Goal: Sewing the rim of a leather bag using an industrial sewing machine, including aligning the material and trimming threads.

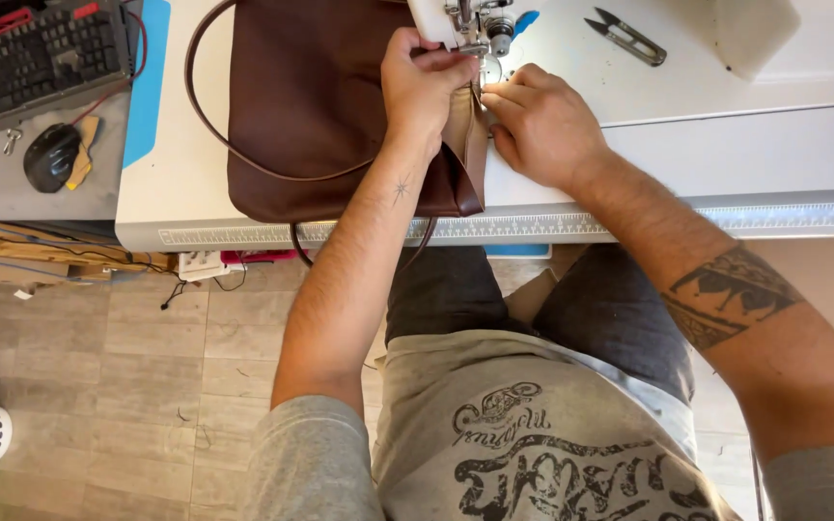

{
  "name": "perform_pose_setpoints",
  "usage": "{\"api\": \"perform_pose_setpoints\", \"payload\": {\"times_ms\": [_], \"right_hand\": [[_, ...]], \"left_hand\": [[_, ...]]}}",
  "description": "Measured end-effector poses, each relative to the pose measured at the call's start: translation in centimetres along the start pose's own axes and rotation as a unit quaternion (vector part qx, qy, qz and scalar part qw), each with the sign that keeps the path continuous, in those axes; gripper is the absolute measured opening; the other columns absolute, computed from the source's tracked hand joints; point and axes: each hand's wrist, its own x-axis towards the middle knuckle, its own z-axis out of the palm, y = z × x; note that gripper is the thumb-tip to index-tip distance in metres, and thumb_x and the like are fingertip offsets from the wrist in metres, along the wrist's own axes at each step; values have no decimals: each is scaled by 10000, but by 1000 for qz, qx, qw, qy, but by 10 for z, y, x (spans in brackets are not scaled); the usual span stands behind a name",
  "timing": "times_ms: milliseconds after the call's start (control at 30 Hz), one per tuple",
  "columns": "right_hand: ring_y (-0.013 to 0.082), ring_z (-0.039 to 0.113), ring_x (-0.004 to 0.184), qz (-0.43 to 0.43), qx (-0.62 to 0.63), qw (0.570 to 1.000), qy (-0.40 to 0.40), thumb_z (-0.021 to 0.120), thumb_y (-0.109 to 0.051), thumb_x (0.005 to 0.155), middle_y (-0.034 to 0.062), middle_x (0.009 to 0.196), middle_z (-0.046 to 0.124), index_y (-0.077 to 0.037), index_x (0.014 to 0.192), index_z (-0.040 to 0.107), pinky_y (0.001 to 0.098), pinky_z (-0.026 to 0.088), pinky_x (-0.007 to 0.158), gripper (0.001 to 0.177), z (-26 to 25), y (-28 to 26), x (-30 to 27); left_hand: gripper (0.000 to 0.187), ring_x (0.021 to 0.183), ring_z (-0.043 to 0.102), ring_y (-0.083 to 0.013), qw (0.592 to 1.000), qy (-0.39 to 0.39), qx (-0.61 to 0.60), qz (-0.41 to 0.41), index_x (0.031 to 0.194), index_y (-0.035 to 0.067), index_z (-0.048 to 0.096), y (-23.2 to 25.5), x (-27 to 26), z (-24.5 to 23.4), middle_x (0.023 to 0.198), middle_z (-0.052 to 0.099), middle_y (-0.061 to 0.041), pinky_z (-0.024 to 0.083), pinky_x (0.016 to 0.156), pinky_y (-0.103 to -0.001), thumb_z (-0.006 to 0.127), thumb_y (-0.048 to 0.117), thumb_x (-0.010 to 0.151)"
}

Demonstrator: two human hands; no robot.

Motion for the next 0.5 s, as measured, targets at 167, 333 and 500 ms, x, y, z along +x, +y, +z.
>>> {"api": "perform_pose_setpoints", "payload": {"times_ms": [167,333,500], "right_hand": [[303,608,950,6,28,1000,8,643,-31,850,78,1129,764,14,1160,725,425,564,772,324,0,0,-2],[218,643,888,253,296,921,-14,701,-40,927,94,1023,713,-33,1106,675,348,535,823,181,-5,1,13],[38,566,607,559,569,602,30,757,-146,878,39,1049,807,-30,1134,714,135,427,510,284,-5,-22,53]], "left_hand": [[439,683,744,-178,998,53,43,-5,851,97,500,10,-12,2,755,795,-131,600,696,-292,862,-82,678],[411,700,740,-122,968,-3,230,99,877,162,487,26,-31,-21,734,800,11,543,714,-289,829,1,716],[364,631,701,-184,900,-55,318,292,910,154,481,25,-43,-32,669,677,40,525,672,-349,700,-57,710]]}}
